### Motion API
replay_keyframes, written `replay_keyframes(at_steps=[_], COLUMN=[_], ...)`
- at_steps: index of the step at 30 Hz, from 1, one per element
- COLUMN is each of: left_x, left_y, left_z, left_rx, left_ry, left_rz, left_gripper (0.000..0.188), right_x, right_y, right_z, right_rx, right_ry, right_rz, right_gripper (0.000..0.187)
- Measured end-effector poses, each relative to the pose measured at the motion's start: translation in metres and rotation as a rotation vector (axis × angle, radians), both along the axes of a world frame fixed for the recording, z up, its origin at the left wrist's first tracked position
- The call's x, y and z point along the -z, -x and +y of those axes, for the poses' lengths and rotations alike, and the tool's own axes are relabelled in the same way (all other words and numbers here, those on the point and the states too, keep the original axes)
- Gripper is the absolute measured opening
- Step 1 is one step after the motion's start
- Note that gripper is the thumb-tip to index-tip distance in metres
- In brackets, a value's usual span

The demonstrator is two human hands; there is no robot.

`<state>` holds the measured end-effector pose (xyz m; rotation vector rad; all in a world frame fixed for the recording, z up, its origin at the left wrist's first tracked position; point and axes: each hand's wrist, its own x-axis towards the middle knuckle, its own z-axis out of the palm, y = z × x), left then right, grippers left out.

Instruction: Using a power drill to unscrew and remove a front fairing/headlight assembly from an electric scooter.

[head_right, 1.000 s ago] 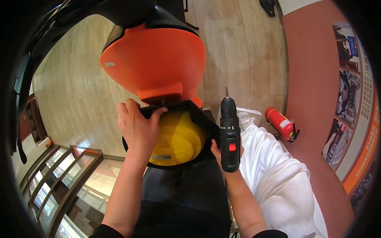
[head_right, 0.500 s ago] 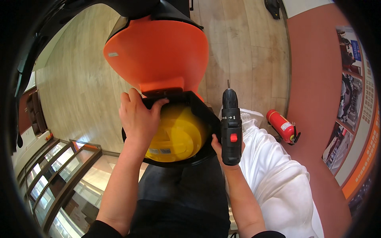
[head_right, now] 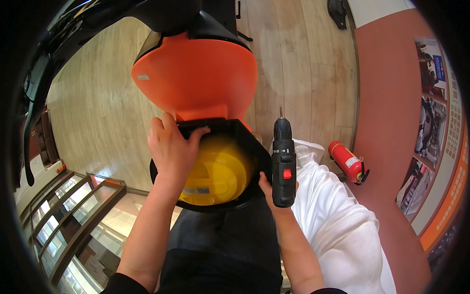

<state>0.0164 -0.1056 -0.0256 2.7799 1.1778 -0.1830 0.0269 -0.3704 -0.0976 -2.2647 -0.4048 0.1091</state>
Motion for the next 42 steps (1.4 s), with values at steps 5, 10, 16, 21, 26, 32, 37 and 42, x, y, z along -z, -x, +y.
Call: replay_keyframes(at_steps=[5,10,16,21,26,32,37,42], left_x=[-0.002,-0.005,-0.004,-0.004,-0.004,-0.003,-0.005,-0.007], left_y=[-0.001,-0.004,-0.004,-0.005,-0.003,-0.001,-0.003,-0.004], left_z=[0.001,0.000,0.002,0.000,-0.002,-0.002,0.000,0.001], left_rx=[-0.003,-0.017,-0.040,-0.020,-0.034,-0.037,-0.050,-0.062], left_ry=[0.011,0.026,0.066,0.050,0.083,0.069,0.086,0.110], left_rz=[-0.031,-0.025,0.000,-0.010,-0.001,-0.025,-0.032,-0.029], left_gripper=[0.064,0.065,0.064,0.063,0.062,0.062,0.062,0.062], right_x=[-0.002,-0.001,-0.003,-0.004,0.002,-0.012,-0.010,-0.014], right_y=[-0.001,-0.005,-0.001,-0.003,0.002,-0.014,-0.015,-0.014], right_z=[0.000,-0.001,-0.001,-0.004,-0.012,-0.003,-0.003,-0.003], right_rx=[-0.005,-0.010,0.004,-0.033,-0.053,-0.096,-0.086,-0.059], right_ry=[0.019,-0.006,-0.040,0.027,0.046,-0.006,-0.016,-0.002], right_rz=[0.029,0.022,0.131,0.136,0.205,0.150,0.140,0.187], right_gripper=[0.040,0.042,0.043,0.038,0.031,0.030,0.031,0.032])
